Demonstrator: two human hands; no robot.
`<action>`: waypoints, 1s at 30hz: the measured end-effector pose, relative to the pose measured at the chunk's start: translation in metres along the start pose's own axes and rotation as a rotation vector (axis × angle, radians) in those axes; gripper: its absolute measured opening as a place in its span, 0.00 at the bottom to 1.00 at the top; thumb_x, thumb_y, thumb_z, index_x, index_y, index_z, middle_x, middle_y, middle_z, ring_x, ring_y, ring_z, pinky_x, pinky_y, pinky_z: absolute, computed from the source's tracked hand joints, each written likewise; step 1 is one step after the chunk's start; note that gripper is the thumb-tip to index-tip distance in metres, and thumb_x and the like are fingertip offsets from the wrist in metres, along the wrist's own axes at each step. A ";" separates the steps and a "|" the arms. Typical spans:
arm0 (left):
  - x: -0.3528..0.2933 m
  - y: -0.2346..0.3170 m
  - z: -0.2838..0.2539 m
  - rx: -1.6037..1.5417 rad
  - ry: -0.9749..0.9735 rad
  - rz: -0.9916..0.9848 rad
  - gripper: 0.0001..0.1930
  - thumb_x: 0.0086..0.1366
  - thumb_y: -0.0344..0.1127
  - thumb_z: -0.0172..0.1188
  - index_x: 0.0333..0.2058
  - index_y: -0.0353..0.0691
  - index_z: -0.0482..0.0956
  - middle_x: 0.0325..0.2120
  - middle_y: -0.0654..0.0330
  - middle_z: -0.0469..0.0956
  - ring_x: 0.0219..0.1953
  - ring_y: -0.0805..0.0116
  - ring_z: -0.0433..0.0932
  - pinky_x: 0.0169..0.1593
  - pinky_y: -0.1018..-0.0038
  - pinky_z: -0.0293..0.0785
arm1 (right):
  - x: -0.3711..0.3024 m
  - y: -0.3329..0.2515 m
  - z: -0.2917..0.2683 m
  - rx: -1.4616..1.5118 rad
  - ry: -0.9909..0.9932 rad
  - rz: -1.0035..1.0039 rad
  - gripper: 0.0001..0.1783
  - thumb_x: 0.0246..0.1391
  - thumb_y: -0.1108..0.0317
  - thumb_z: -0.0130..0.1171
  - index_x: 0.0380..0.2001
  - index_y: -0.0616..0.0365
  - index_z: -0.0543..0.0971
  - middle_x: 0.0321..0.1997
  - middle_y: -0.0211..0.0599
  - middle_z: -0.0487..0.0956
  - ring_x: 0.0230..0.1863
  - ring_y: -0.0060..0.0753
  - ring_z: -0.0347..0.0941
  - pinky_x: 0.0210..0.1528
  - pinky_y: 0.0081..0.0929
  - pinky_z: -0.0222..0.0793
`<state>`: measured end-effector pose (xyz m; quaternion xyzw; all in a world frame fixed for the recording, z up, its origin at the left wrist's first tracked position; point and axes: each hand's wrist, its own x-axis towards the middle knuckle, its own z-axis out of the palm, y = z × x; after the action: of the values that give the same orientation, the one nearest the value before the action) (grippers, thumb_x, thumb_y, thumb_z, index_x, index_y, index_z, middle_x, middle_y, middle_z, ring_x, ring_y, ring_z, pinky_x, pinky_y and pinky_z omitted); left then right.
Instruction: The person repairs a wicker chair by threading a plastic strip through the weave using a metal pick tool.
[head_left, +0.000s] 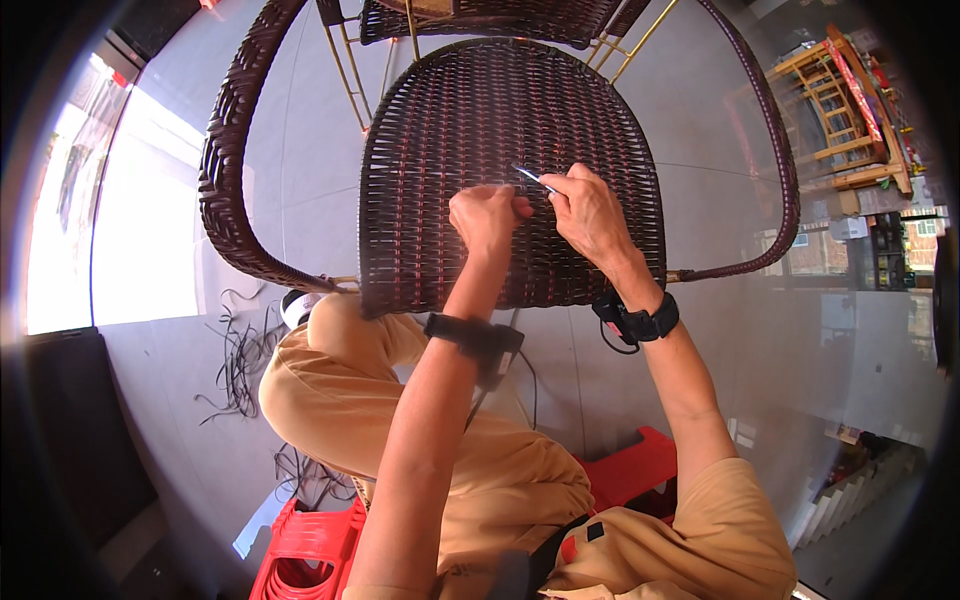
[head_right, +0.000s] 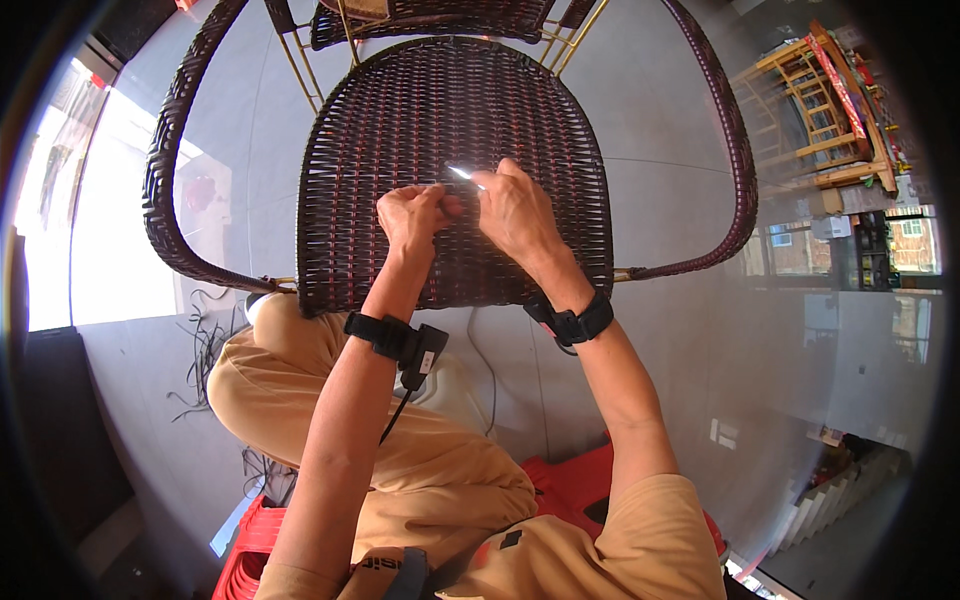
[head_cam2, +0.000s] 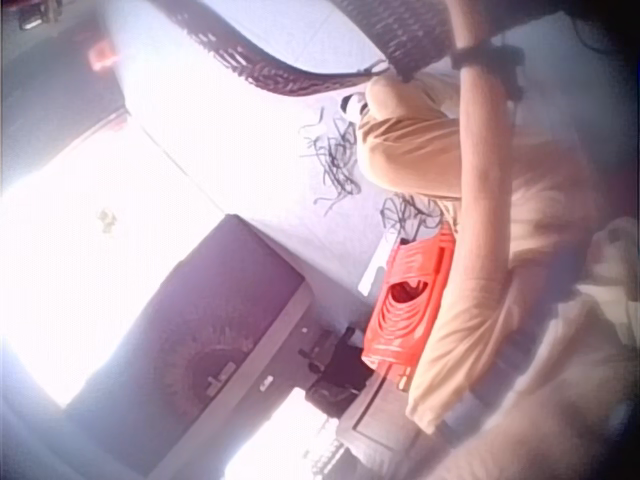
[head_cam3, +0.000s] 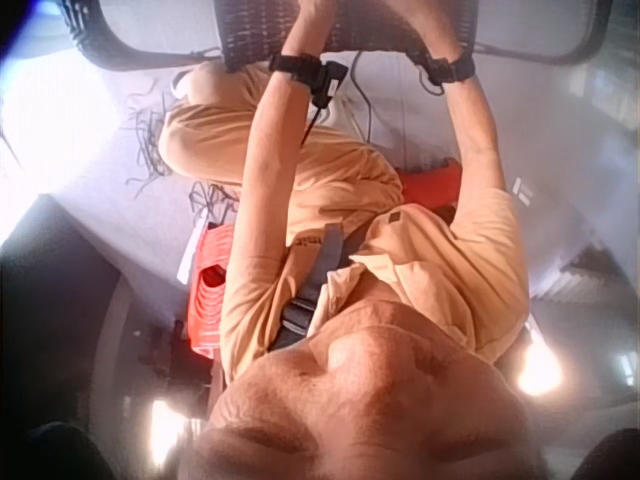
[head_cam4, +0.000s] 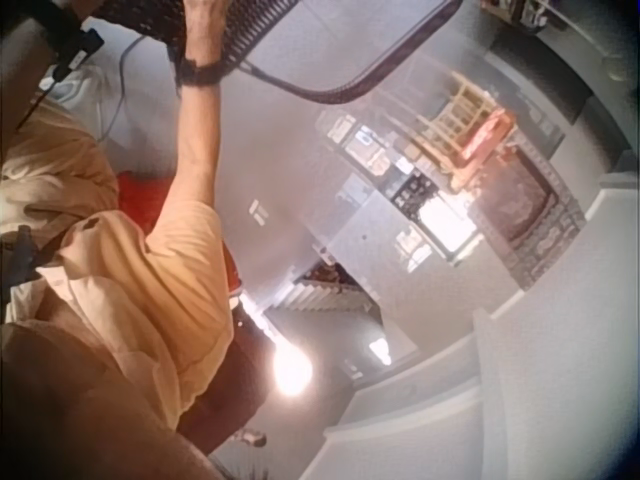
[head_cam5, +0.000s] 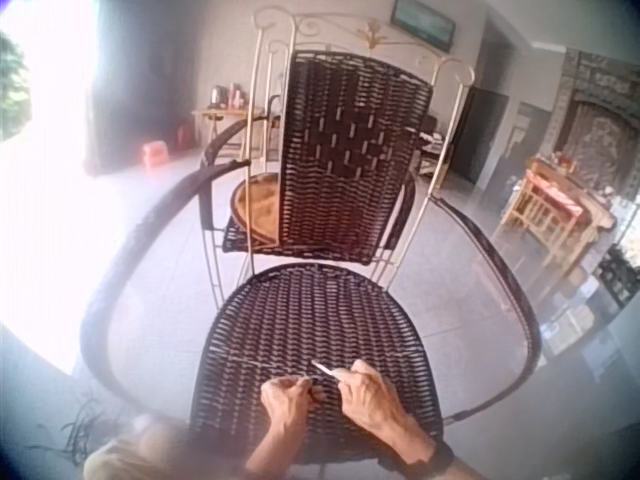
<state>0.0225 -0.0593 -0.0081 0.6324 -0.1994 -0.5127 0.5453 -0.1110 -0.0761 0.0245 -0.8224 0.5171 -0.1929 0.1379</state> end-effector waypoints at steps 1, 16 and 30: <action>-0.001 0.000 0.001 -0.017 0.016 -0.006 0.08 0.55 0.25 0.58 0.24 0.25 0.80 0.18 0.53 0.81 0.18 0.69 0.80 0.22 0.78 0.77 | 0.000 -0.001 -0.002 -0.004 0.000 0.001 0.13 0.51 0.77 0.57 0.41 0.60 0.81 0.30 0.44 0.72 0.32 0.45 0.72 0.37 0.38 0.69; 0.004 -0.007 0.001 0.047 0.040 0.029 0.09 0.55 0.29 0.56 0.22 0.29 0.82 0.16 0.56 0.81 0.18 0.73 0.78 0.28 0.77 0.75 | -0.003 -0.012 -0.004 0.011 0.112 -0.001 0.12 0.50 0.77 0.57 0.40 0.59 0.81 0.31 0.42 0.74 0.31 0.44 0.73 0.35 0.36 0.70; 0.009 -0.015 0.000 0.036 0.039 0.035 0.09 0.55 0.28 0.56 0.24 0.27 0.82 0.17 0.56 0.81 0.19 0.73 0.79 0.29 0.77 0.76 | -0.002 -0.006 0.006 -0.049 0.025 -0.033 0.13 0.51 0.76 0.57 0.41 0.58 0.81 0.31 0.41 0.73 0.32 0.42 0.74 0.34 0.36 0.71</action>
<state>0.0217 -0.0617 -0.0255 0.6485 -0.2092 -0.4870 0.5464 -0.1039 -0.0711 0.0211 -0.8315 0.5095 -0.1929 0.1082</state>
